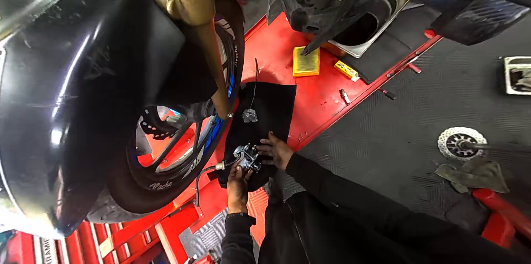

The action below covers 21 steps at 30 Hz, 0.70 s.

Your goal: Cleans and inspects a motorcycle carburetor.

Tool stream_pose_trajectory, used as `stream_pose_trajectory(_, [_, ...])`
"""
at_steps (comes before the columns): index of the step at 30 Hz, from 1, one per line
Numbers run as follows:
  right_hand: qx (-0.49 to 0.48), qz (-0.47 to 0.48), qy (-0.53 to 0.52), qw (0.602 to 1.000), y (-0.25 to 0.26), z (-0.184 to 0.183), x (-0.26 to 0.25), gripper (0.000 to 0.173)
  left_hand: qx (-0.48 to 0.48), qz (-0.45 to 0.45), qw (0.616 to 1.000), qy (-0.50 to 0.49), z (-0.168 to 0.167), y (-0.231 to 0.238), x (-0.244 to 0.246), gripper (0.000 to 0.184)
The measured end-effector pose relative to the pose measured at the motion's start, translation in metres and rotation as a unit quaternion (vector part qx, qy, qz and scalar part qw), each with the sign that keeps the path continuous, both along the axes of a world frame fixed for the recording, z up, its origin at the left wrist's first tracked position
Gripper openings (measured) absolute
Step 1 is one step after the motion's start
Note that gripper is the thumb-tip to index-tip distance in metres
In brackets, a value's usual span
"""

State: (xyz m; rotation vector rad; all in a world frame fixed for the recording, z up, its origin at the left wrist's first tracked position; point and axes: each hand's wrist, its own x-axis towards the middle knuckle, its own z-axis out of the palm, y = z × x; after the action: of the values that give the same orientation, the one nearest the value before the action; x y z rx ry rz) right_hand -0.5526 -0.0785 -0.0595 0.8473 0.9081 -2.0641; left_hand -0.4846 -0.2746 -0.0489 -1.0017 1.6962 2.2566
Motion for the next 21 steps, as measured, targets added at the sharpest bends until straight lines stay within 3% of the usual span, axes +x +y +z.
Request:
stream_pose_trajectory(6, [0.011,-0.006,0.015,1.0,0.0,-0.004,0.0,0.077,0.009,0.013,1.0,0.004,-0.002,-0.001,-0.007,0.034])
stream_pose_trajectory(11, [0.028,0.001,0.039,0.999,-0.002,0.021,0.009,0.079,0.012,0.012,1.0,0.0,-0.001,-0.004,-0.001,0.035])
stream_pose_trajectory(21, [0.025,0.008,0.078,0.997,-0.003,0.013,0.006,0.075,0.021,0.024,0.999,0.013,0.0,-0.004,-0.004,0.036])
